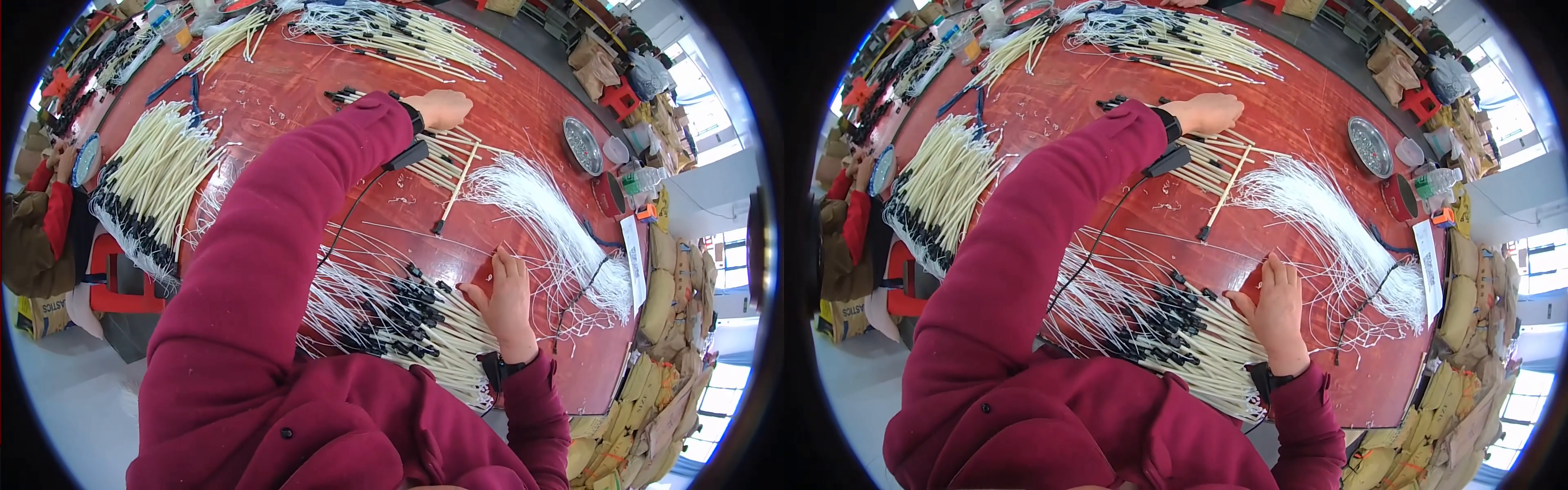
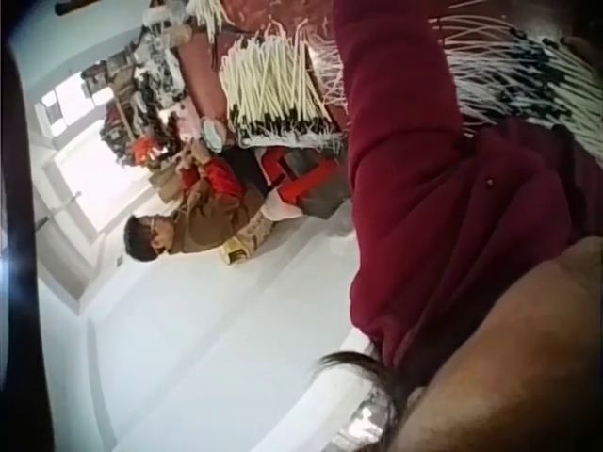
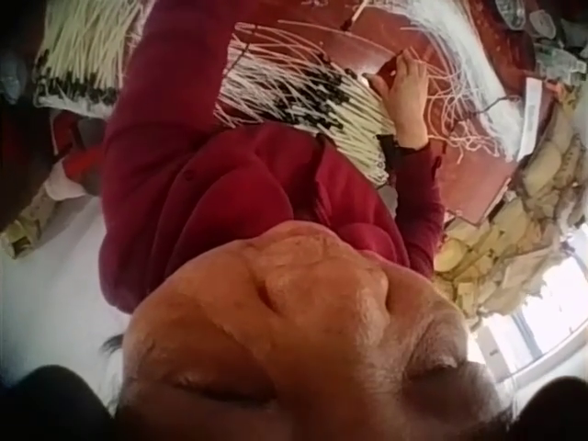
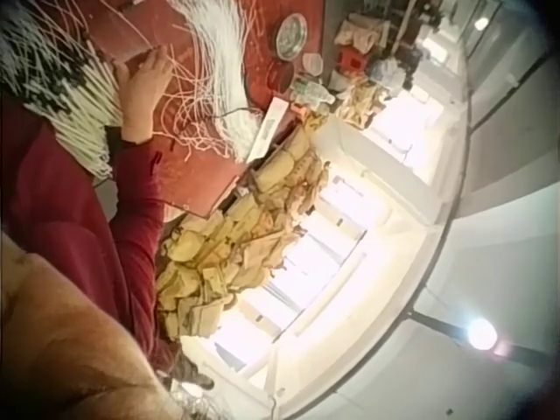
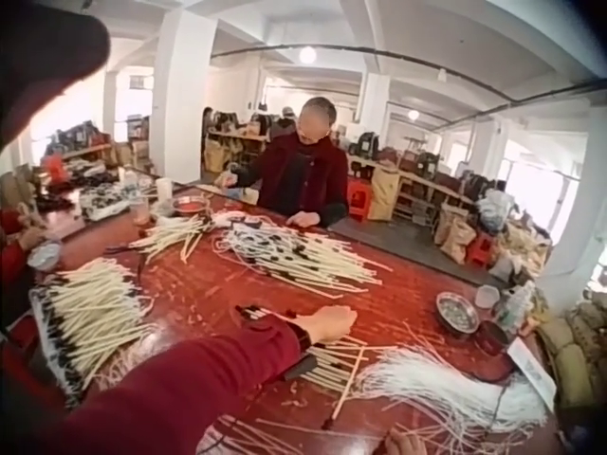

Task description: The person picks up a white tube and a black cap, fits the cap onto the tube by hand, and places the assembled piece onto a pile. This process is repeated for several tubes and caps before the person gathers the finished pieces.

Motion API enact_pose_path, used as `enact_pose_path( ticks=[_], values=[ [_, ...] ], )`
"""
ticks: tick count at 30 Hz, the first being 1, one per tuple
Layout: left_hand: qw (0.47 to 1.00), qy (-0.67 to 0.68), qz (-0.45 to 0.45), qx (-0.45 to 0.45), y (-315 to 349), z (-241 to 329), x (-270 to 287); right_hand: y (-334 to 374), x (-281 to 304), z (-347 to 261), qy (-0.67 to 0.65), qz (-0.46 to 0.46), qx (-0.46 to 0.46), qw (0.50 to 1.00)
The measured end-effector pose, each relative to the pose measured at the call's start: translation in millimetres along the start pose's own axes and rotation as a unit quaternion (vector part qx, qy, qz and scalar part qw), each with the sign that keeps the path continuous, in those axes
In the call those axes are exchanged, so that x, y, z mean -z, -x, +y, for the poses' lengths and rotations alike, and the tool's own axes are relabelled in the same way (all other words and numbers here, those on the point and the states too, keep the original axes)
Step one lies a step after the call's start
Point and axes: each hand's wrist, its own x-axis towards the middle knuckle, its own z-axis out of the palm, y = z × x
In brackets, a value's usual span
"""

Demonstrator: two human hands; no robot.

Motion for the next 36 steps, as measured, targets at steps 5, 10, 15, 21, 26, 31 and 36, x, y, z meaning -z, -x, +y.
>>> enact_pose_path(
  ticks=[5,10,15,21,26,31,36],
  values=[
    [0.995,0.022,-0.093,0.018,-1,14,8,0,1,-4,-0.006,0.003,-0.005,1.0],
    [0.999,0.002,0.024,-0.041,9,15,6,3,1,-6,-0.006,0.009,0.0,1.0],
    [0.984,0.098,0.144,-0.037,12,21,51,1,-4,0,-0.005,0.021,0.02,1.0],
    [0.982,0.151,0.11,-0.016,124,38,99,3,-2,3,-0.005,0.015,0.007,1.0],
    [0.989,0.143,0.015,0.04,246,47,110,4,-2,2,-0.005,0.013,0.01,1.0],
    [0.987,0.12,-0.013,0.109,296,60,97,9,-2,0,0.008,0.013,0.005,1.0],
    [0.984,0.133,-0.003,0.12,303,68,98,7,1,-5,0.016,0.006,0.008,1.0]
  ],
)
